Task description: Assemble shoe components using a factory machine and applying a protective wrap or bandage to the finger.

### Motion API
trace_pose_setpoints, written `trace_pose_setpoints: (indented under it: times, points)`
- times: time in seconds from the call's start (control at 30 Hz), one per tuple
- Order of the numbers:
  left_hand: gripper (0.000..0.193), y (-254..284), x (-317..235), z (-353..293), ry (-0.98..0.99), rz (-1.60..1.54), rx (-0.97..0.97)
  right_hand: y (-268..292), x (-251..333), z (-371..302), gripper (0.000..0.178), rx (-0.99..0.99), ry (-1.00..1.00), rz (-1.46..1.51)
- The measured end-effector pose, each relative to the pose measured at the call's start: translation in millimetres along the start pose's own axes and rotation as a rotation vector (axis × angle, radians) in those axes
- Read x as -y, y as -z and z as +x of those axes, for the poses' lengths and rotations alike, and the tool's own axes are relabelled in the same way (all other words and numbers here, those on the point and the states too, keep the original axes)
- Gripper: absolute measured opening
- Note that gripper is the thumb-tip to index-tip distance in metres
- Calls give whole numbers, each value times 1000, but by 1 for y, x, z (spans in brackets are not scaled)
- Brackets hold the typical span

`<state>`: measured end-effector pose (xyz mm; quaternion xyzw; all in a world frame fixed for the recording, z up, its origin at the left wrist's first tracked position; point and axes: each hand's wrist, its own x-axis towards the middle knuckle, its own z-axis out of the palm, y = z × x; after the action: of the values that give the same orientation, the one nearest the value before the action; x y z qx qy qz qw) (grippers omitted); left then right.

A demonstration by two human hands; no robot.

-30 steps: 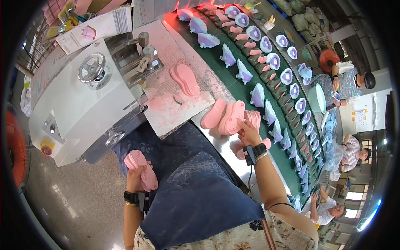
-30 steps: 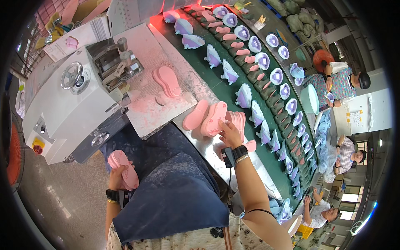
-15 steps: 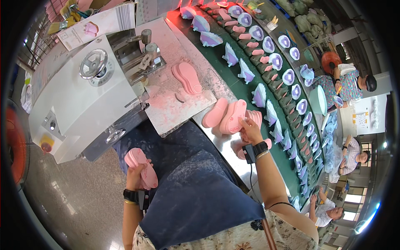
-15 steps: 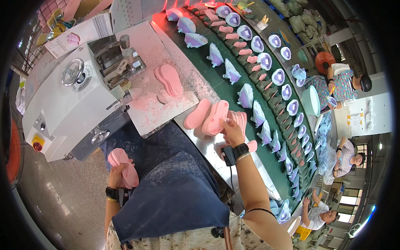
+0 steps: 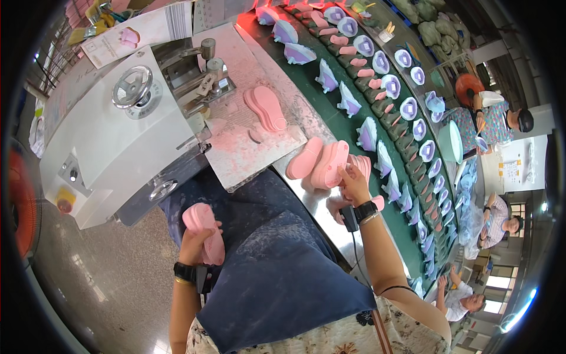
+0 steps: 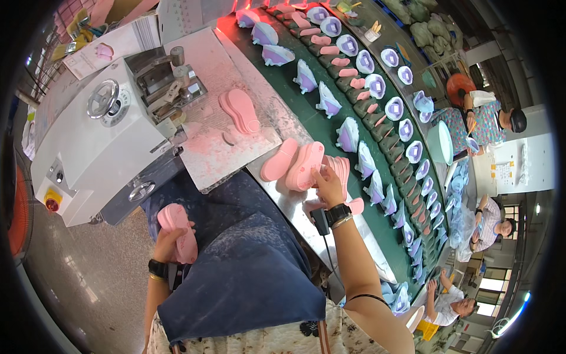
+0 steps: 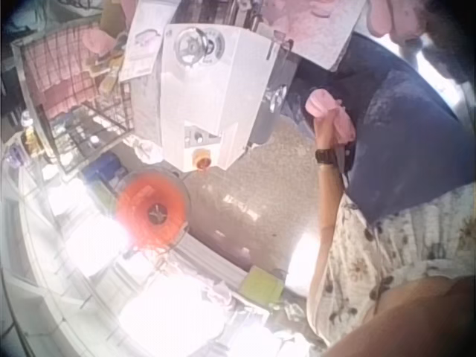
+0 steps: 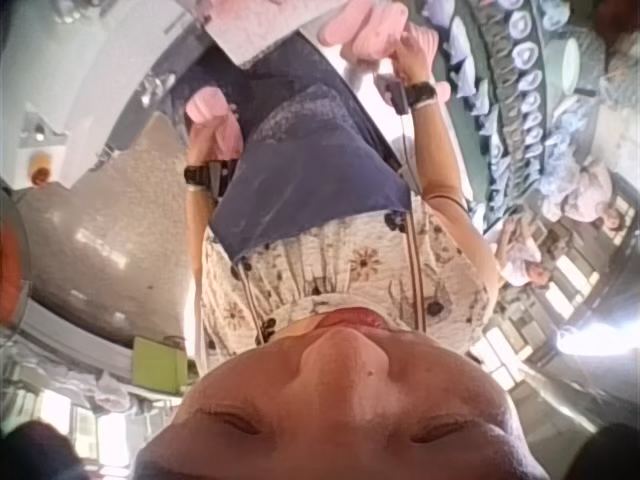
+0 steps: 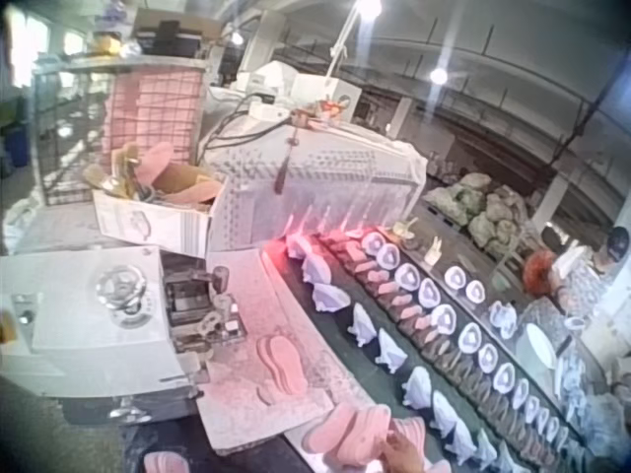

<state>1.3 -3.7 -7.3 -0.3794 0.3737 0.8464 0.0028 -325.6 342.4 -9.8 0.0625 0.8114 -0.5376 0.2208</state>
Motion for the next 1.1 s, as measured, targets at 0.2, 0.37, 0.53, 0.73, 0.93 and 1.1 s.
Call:
trace_pose_setpoints:
  times: [0.2, 0.37, 0.53, 0.73, 0.93, 1.1]
  points:
    - [57, -88, -40, 49, -38, 154, 497, 7, 18, -6, 52, 60, -84, -49]
    - [53, -168, -11, 90, 228, 142, 747, 9, 38, -5, 61, 90, -50, -268]
    - [58, -195, 24, 102, 435, 25, 700, 40, 51, 13, 62, 5, 80, -505]
    - [64, -215, 37, 82, 594, -426, 534, 44, 60, 76, 43, 83, 460, -354]
    - [66, -228, 21, 76, 608, -490, 443, 29, 56, 101, 38, 366, 288, -229]
    - [53, -241, 22, 80, 559, -431, 446, 27, 47, 104, 38, 342, 316, -321]
